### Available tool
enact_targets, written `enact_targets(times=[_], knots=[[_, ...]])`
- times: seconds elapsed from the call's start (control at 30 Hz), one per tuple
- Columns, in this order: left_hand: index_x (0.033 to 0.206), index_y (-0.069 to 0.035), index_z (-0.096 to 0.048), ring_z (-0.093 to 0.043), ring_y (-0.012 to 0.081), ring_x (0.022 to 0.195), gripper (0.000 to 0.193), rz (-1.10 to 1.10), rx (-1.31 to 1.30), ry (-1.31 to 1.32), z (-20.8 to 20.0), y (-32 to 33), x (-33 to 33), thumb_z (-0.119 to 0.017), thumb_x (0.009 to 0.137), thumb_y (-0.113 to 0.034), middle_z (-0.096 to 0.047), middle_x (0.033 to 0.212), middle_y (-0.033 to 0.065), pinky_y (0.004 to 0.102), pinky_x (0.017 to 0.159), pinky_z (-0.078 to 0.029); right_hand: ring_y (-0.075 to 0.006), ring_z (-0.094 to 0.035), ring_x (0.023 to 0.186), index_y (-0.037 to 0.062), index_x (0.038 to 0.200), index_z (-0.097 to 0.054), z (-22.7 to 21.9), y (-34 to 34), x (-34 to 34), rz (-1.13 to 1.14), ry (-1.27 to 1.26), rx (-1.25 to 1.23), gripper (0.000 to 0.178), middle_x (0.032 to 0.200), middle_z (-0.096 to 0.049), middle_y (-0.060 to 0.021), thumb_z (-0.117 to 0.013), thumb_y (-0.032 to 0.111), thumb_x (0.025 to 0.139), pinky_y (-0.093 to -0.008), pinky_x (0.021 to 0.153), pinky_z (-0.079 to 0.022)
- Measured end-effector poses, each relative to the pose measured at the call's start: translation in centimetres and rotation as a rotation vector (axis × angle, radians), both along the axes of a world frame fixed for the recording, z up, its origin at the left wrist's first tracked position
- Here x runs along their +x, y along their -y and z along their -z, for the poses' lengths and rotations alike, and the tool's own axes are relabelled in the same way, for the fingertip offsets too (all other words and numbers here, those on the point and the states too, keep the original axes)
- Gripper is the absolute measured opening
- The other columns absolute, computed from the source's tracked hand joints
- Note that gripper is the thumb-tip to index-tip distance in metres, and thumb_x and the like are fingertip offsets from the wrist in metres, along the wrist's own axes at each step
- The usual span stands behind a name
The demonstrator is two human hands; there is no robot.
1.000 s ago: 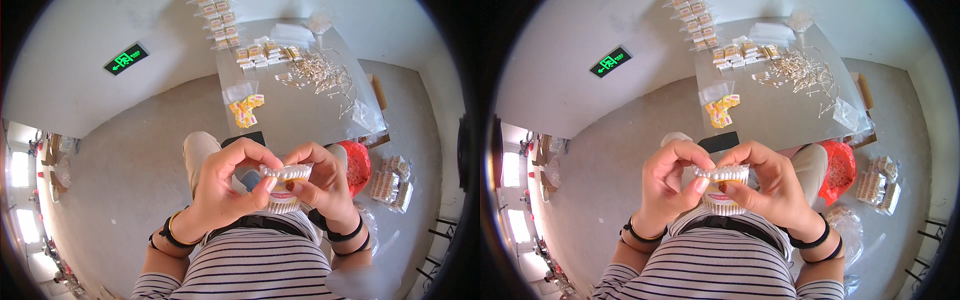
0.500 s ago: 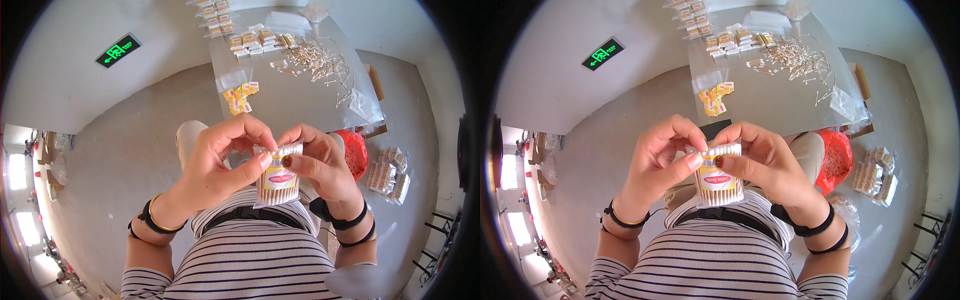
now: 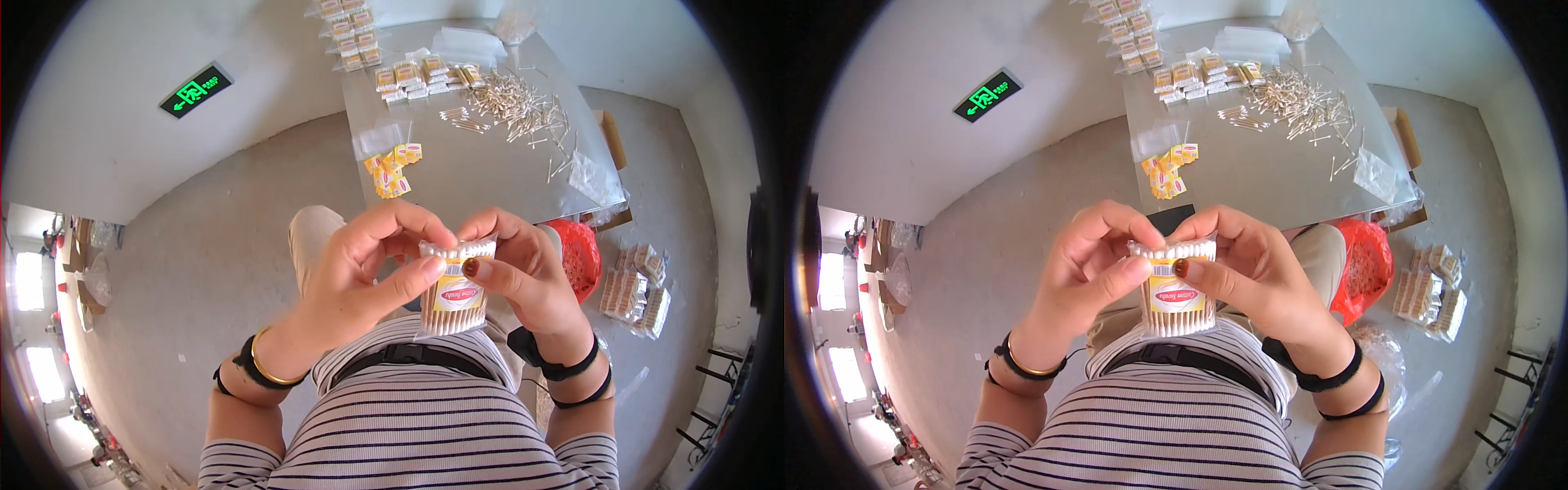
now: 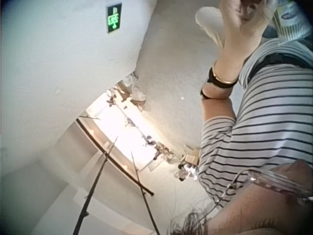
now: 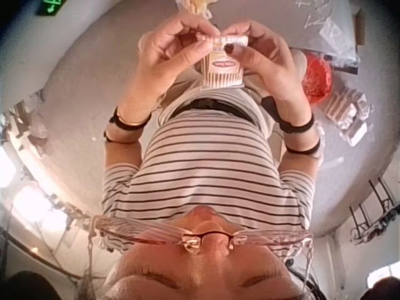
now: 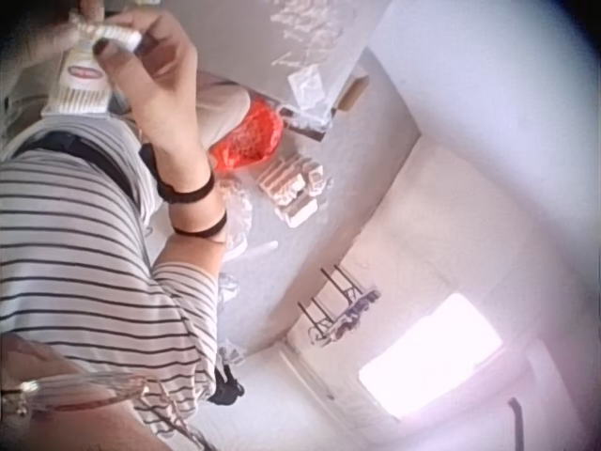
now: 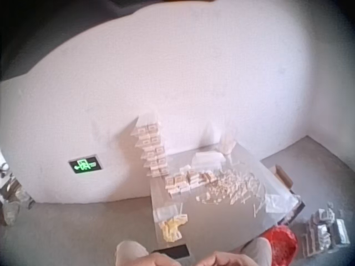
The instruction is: Manually placing small bundles of cotton swabs into individual plastic bags.
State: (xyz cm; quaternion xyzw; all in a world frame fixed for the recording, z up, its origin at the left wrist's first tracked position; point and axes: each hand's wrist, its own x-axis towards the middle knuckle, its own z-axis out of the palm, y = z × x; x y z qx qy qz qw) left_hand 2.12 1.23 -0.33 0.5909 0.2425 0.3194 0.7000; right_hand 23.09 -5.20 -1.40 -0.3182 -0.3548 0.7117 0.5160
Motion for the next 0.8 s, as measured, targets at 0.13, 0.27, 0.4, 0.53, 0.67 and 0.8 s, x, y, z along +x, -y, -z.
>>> enact_targets(times=[0.13, 0.27, 0.4, 0.53, 0.67, 0.8], knots=[[0.130, -0.006, -0.045, -0.059, 0.0107, 0.099, 0.059, -0.127, 0.380, -0.195, 0.9, 1.6, 0.3, -0.079, 0.081, -0.009, -0.062, 0.109, 0.0032, 0.0281, 0.087, -0.042, -0.0125, -0.059, 0.110, -0.0029, 0.118, -0.058, 0.3, 0.3, -0.1, 0.137, 0.149, 0.148, 0.026, 0.115, -0.064, -0.0081, -0.065, 0.004, 0.094, -0.0295, 0.097, -0.047], [0.128, -0.006, -0.043, -0.057, 0.0108, 0.098, 0.055, -0.137, 0.190, -0.079, 2.1, 2.5, 0.5, -0.073, 0.082, -0.002, -0.062, 0.109, 0.0045, 0.0289, 0.088, -0.042, -0.0129, -0.058, 0.110, -0.0026, 0.118, -0.058, 0.2, 0.5, -0.3, 0.177, 0.192, 0.149, 0.026, 0.113, -0.064, -0.0077, -0.065, 0.004, 0.094, -0.0295, 0.098, -0.046], [0.130, -0.007, -0.040, -0.056, 0.0123, 0.097, 0.057, -0.186, 0.192, -0.067, 2.5, 1.8, -0.1, -0.071, 0.082, 0.002, -0.061, 0.106, 0.0070, 0.0294, 0.091, -0.041, -0.0124, -0.058, 0.107, -0.0005, 0.115, -0.055, 1.0, 0.4, -0.3, 0.234, 0.199, 0.188, 0.025, 0.110, -0.062, -0.0059, -0.064, 0.001, 0.092, -0.0298, 0.098, -0.044], [0.133, -0.009, -0.037, -0.057, 0.0146, 0.099, 0.058, -0.296, -0.012, 0.064, 2.0, 1.7, -0.2, -0.065, 0.085, 0.005, -0.060, 0.105, 0.0119, 0.0311, 0.091, -0.045, -0.0127, -0.057, 0.106, 0.0023, 0.111, -0.052, 1.4, 0.4, -1.0, 0.238, 0.148, 0.194, 0.027, 0.108, -0.060, -0.0045, -0.064, -0.002, 0.088, -0.0313, 0.100, -0.043], [0.133, -0.009, -0.037, -0.059, 0.0140, 0.096, 0.057, -0.361, -0.049, 0.163, 1.8, 1.8, 0.6, -0.065, 0.086, 0.006, -0.060, 0.106, 0.0119, 0.0288, 0.085, -0.048, -0.0138, -0.057, 0.106, 0.0023, 0.111, -0.051, 1.7, 0.7, -1.6, 0.248, 0.138, 0.211, 0.029, 0.108, -0.060, -0.0048, -0.065, -0.002, 0.087, -0.0317, 0.100, -0.042], [0.134, -0.008, -0.037, -0.061, 0.0135, 0.093, 0.058, -0.352, 0.121, 0.050, 1.5, 1.5, 0.5, -0.068, 0.086, 0.002, -0.062, 0.103, 0.0114, 0.0282, 0.083, -0.050, -0.0154, -0.060, 0.102, -0.0007, 0.113, -0.053, 0.1, 0.7, -1.5, 0.322, 0.444, 0.321, 0.032, 0.106, -0.063, -0.0078, -0.069, 0.001, 0.085, -0.0316, 0.095, -0.046]])
